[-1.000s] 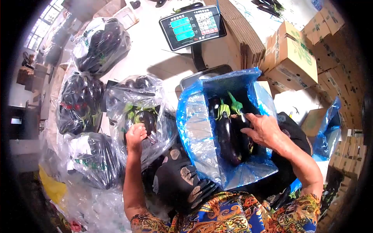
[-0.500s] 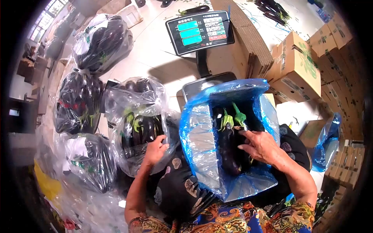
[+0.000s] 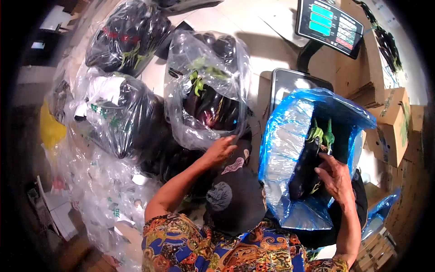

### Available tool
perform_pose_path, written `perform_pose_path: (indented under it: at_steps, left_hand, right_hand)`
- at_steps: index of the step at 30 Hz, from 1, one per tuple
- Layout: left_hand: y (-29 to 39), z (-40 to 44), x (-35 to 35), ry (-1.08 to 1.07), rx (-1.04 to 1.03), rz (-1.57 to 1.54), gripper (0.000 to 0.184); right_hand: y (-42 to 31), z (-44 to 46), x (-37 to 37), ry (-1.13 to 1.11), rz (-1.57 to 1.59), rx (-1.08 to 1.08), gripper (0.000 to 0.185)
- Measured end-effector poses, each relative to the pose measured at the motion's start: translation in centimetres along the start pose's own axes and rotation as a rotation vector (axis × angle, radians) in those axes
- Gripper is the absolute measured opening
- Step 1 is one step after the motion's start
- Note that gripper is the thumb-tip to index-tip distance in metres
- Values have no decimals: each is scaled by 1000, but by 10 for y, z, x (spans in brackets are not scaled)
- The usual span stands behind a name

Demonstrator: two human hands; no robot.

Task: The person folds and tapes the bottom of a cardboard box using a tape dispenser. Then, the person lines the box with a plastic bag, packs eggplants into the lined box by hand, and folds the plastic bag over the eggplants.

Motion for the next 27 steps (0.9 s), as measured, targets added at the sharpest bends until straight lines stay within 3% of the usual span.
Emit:
perform_pose_path:
  at_steps: [4, 5, 7, 10, 12, 13, 15, 20, 21, 23, 26, 27]
  left_hand:
    - [-56, -56, 20, 354, 335, -370, 35]
    - [-38, -66, 34, 394, 564, -768, 38]
    - [-15, -79, 57, 478, 551, -808, 35]
    - [33, -70, 84, 436, 357, -616, 32]
    - [47, -45, 102, 560, 146, -288, 31]
    - [49, -29, 113, 615, 38, -121, 31]
    - [15, 5, 119, 706, -83, -147, 28]
    - [-60, 14, 123, 620, 189, 548, 44]
    - [-58, 5, 122, 546, 217, 528, 46]
    - [-41, -15, 115, 390, 467, 476, 50]
    - [-25, -37, 113, 84, 653, 594, 52]
    - [-19, -39, 112, 190, 530, 606, 53]
  right_hand:
    - [3, 4, -3, -47, -17, -25, 36]
    - [1, 6, -4, -47, -30, -16, 37]
    - [-2, 9, -7, -44, -56, 2, 38]
    - [-10, 13, -10, -66, -53, -9, 38]
    - [-14, 15, -10, -74, -68, -2, 37]
    - [-13, 15, -10, -70, -74, 8, 37]
    - [-12, 14, -12, -49, -76, 28, 36]
    - [-7, 8, -10, -14, -74, 12, 36]
    - [-5, 7, -10, -14, -66, 2, 37]
    - [0, 7, -10, -23, -52, -8, 37]
    - [-3, 8, -11, -43, -34, -48, 38]
    - [-4, 8, -12, -47, -51, -38, 38]
Point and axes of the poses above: each hand's wrist, its own z-axis towards the middle knuckle, its own x-axis out of the back of the hand, y = z × x, the point moved 2 cm from there along z, towards the middle knuckle, and after that the axes turned 3 degrees about -y, right-handed, at the moved point
